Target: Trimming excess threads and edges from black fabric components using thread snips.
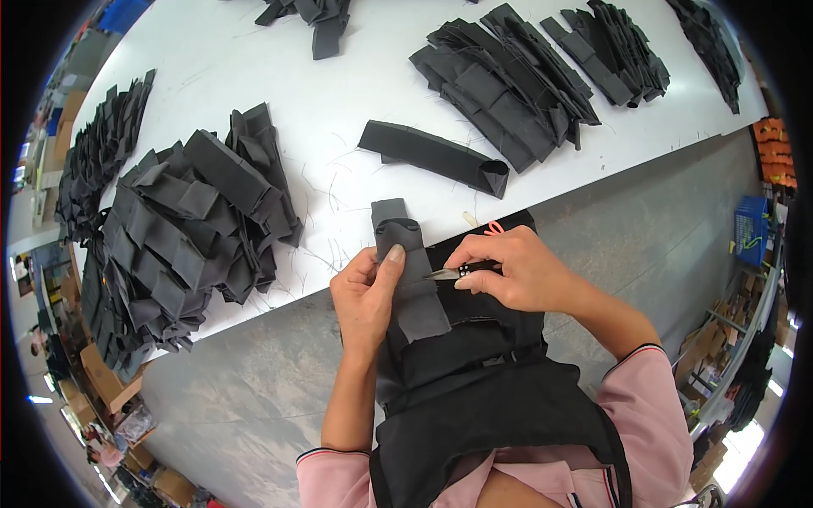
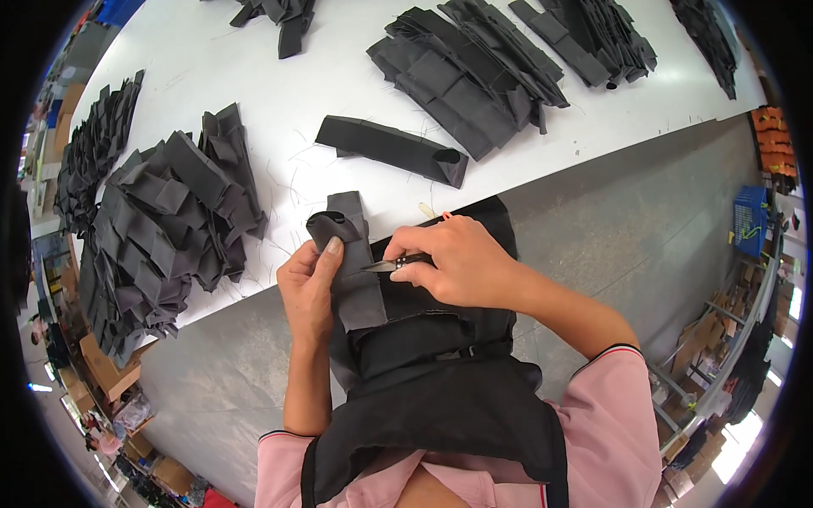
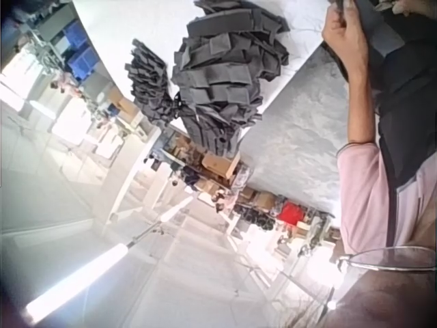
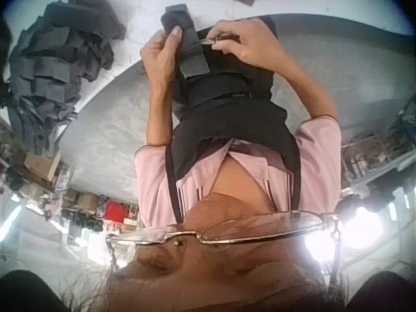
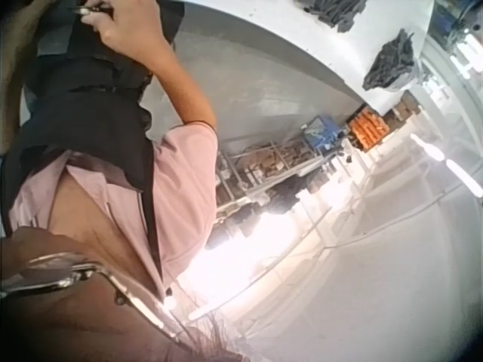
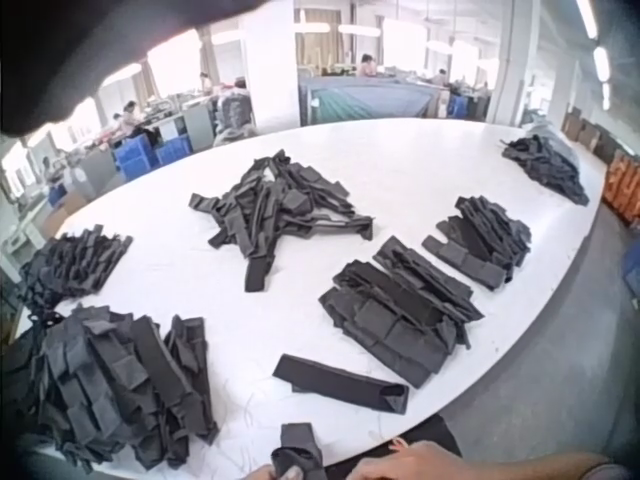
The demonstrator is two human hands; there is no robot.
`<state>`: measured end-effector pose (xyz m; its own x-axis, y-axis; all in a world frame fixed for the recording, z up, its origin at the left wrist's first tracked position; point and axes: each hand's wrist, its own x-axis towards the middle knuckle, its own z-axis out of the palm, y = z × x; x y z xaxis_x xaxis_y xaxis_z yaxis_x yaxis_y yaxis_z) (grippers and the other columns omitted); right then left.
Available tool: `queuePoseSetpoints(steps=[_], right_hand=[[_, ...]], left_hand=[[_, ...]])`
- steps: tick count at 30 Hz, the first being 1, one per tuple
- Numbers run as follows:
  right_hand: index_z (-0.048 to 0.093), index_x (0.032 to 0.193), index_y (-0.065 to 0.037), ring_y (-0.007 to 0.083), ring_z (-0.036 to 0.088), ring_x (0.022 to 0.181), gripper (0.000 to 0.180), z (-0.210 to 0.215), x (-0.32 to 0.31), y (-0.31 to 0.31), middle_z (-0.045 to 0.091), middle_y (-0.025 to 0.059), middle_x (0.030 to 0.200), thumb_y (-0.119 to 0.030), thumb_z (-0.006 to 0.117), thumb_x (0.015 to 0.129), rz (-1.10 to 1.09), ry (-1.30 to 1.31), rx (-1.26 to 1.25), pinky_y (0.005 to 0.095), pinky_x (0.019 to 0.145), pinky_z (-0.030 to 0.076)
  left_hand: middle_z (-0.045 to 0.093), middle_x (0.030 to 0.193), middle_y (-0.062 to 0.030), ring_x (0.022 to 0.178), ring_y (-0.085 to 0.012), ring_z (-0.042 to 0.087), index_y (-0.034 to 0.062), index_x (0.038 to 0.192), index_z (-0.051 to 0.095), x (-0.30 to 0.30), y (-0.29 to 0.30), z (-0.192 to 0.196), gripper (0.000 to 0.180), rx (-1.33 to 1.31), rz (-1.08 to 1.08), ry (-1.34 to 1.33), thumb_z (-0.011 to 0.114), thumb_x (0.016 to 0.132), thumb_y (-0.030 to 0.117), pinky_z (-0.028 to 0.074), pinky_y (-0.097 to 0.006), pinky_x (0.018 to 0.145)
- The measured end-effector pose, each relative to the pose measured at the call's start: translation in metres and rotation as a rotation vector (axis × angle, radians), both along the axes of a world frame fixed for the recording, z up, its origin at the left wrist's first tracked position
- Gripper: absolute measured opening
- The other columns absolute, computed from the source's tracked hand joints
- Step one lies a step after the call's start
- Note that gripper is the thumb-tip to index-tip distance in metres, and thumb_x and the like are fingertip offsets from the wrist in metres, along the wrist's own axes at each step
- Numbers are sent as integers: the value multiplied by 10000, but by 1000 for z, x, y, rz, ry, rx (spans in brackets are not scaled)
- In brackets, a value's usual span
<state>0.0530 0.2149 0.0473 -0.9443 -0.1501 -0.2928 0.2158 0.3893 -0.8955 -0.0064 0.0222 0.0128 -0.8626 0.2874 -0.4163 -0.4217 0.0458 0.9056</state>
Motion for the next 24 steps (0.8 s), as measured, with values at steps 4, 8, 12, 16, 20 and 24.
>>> queuePoseSetpoints(steps=[4, 8, 12, 16, 20, 24], right_hand=[[622, 929, -60, 202, 637, 667, 198, -15, 6, -3, 649, 79, 760, -140, 667, 754, -202, -135, -373, 275, 620, 470], [627, 946, -60, 202, 614, 652, 232, -8, 18, -17, 621, 59, 755, -125, 684, 731, -189, 285, 140, 281, 597, 460], [619, 962, -76, 184, 532, 576, 278, -4, 16, -21, 526, 23, 703, -90, 675, 690, 2, 583, 468, 301, 528, 402], [637, 961, -83, 184, 537, 566, 313, -5, 14, -19, 542, 15, 688, -80, 707, 656, 146, 665, 600, 298, 496, 397], [577, 961, -65, 156, 544, 577, 319, -9, 10, -17, 554, 14, 703, -73, 711, 672, 178, 652, 463, 273, 515, 406], [515, 965, -53, 178, 563, 617, 277, -13, 8, -19, 572, 28, 768, -47, 666, 733, 58, 177, 14, 255, 586, 442]], left_hand=[[491, 618, 90, 554, 15, 338, -19, 836, 646, -1, 0, -2, 162, 42, 22, -48, 628, 866, 139, 234, -164, 492], [526, 658, 78, 587, 13, 369, -24, 871, 648, -2, -1, -7, 166, 50, 24, -93, 626, 870, 141, 259, -159, 516], [586, 723, 50, 634, 6, 435, -31, 922, 653, -1, -1, -6, 183, 75, 2, -113, 628, 871, 142, 322, -145, 563], [615, 752, 29, 660, -4, 478, -35, 941, 653, -1, -1, -2, 193, 98, -2, -127, 630, 871, 144, 362, -146, 594], [629, 774, 15, 674, -11, 498, -36, 944, 651, -1, -3, -3, 201, 103, -23, -119, 632, 871, 150, 380, -153, 607], [626, 782, 18, 678, -10, 492, -35, 944, 651, 1, -3, -4, 210, 106, -35, -144, 638, 868, 160, 373, -152, 609]])
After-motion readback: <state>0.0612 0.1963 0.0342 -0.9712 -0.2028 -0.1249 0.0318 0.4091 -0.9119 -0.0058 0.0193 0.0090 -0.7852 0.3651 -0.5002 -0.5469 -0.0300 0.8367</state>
